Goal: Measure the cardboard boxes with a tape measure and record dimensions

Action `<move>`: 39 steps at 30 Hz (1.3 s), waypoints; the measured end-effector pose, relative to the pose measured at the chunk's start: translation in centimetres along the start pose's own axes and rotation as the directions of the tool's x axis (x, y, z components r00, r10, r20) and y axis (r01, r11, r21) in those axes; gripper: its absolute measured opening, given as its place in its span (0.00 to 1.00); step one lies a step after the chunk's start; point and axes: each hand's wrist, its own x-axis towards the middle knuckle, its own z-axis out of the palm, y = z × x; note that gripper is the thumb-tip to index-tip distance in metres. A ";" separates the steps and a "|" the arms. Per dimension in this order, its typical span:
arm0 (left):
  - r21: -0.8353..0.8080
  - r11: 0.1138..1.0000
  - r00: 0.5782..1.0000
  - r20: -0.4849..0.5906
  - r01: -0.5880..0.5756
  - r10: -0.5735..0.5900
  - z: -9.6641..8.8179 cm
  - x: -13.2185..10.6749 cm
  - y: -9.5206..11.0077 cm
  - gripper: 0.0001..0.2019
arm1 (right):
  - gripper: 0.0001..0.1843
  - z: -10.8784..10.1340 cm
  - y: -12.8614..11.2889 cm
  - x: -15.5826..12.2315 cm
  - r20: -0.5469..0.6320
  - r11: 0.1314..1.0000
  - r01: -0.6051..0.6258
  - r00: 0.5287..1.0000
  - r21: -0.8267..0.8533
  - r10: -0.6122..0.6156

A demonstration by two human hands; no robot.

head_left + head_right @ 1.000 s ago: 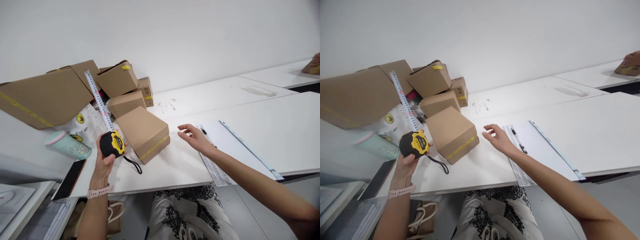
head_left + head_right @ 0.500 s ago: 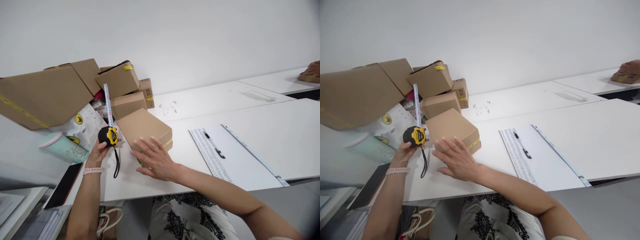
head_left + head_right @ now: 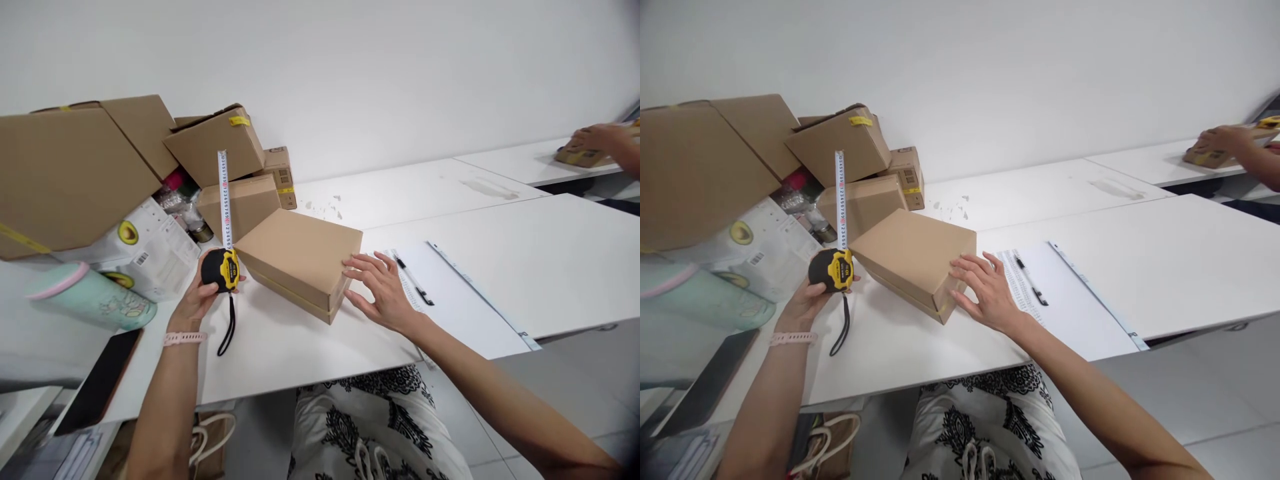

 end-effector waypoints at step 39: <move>-0.038 0.994 0.983 -0.148 0.101 -0.105 23.5 -15.1 2.8 0.46 | 0.21 1.1 9.2 16.0 0.201 0.634 -0.663 0.738 0.399 0.645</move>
